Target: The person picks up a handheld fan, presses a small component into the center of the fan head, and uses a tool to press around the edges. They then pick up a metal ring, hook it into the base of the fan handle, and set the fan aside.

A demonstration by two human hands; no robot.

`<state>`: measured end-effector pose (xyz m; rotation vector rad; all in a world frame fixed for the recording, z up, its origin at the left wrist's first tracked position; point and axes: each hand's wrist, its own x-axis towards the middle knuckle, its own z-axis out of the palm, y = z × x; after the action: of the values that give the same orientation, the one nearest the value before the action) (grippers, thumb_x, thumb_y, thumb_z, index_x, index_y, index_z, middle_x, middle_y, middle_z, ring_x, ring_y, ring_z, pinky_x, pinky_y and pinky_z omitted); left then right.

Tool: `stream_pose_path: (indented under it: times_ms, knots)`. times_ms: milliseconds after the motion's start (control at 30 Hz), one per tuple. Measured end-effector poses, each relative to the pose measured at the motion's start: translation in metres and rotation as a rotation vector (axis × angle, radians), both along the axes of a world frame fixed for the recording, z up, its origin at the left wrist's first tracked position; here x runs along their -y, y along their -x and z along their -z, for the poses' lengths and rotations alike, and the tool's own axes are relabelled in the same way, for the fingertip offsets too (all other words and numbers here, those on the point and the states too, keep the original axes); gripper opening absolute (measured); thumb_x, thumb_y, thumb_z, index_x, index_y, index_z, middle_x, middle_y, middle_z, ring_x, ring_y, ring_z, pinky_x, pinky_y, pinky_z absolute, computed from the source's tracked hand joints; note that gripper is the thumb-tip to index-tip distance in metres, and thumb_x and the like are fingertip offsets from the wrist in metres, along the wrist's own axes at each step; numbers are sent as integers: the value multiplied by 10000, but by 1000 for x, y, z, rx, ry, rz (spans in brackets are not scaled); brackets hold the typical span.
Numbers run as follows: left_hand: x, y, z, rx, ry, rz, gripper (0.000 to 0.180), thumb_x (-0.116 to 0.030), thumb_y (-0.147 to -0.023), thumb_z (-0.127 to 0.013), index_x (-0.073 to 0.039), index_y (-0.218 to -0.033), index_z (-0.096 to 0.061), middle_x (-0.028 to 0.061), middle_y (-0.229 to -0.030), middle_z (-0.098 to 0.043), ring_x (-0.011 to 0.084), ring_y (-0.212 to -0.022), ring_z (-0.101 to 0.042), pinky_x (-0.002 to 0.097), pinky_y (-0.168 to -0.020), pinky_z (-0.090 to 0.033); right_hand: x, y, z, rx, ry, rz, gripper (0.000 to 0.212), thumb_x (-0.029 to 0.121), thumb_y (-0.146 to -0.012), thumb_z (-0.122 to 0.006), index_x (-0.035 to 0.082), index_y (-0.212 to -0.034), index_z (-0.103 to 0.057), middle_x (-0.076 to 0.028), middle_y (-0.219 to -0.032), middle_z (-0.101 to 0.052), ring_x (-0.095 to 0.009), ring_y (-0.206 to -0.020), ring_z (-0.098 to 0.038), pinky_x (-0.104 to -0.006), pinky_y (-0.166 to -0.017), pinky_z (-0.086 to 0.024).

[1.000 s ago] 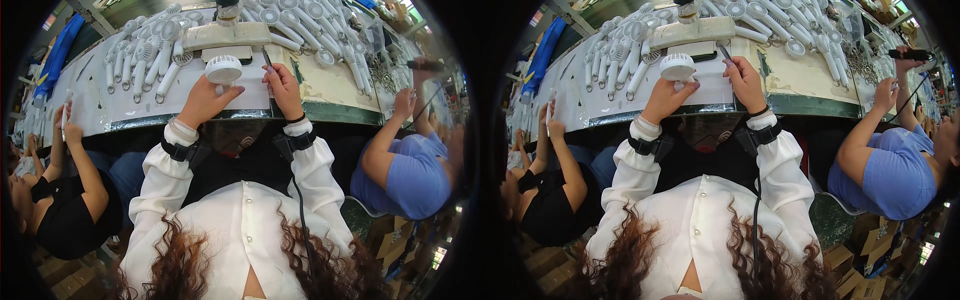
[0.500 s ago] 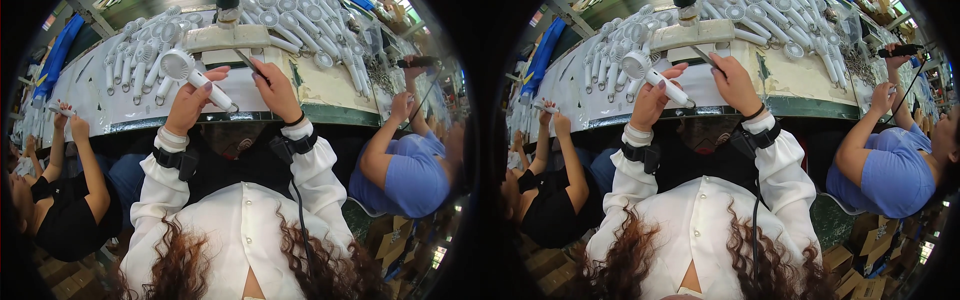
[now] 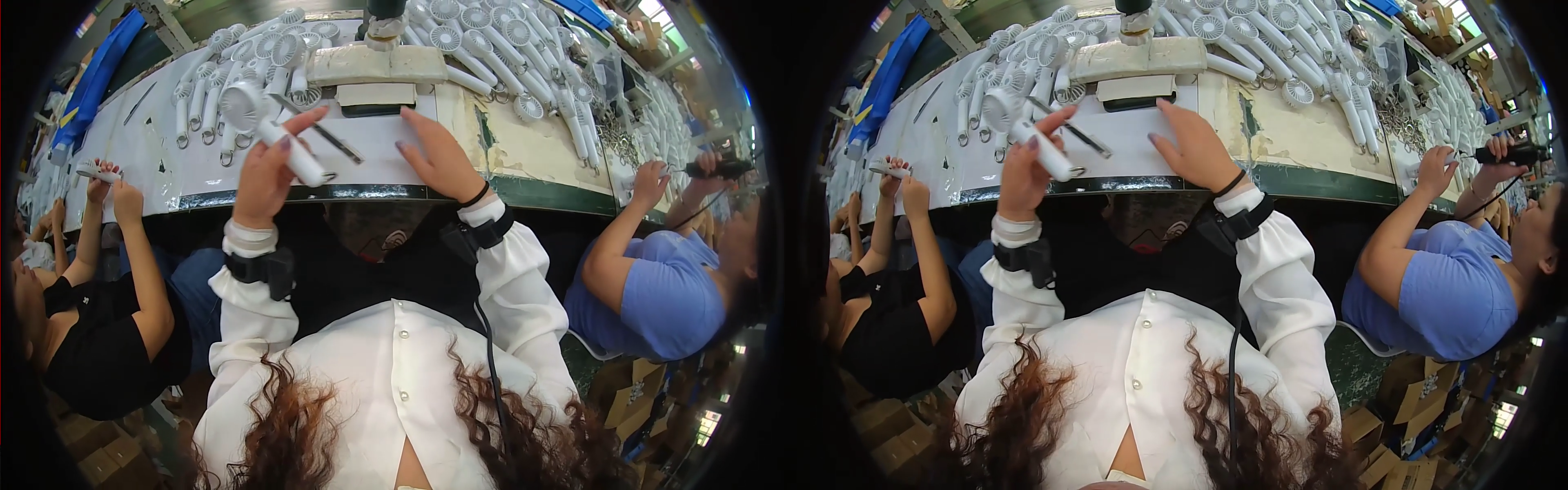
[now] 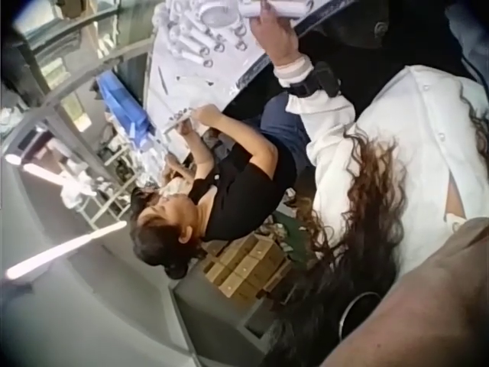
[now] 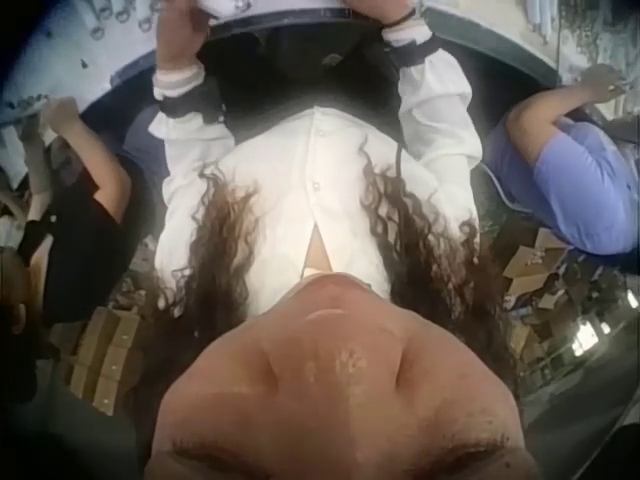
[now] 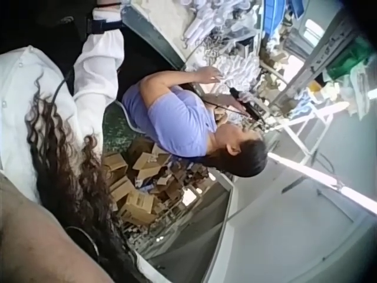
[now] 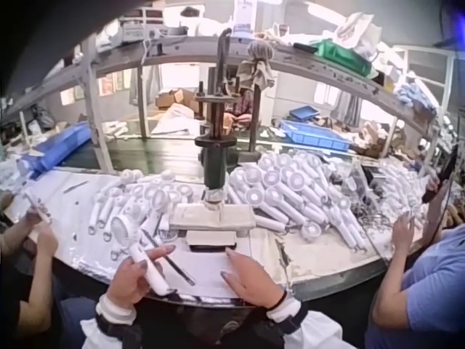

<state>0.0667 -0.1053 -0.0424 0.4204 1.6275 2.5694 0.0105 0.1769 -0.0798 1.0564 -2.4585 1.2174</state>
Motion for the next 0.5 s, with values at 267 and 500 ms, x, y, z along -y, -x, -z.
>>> stream_pose_path:
  times_ms: [267, 500]
  knots:
    - [24, -15, 2, -53, 28, -95, 474, -275, -949, -545, 48, -1297, -533, 180, -1409, -480, 65, -846, -557, 221, -753, -513, 29, -19, 3, -349, -419, 2, 743, 475, -913, -555, -32, -1413, -343, -211, -1441, -406, -348, -1362, -364, -477, -1131, -271]
    - [26, -16, 6, -51, 45, -91, 481, -281, -952, -544, 48, -1303, -529, 181, -1398, -490, 59, -841, -558, 220, -752, -514, 37, -68, 1, -328, -378, -366, 745, 502, -906, -549, -18, -1408, -365, -202, -1453, -392, -336, -1375, -354, -474, -1143, -261]
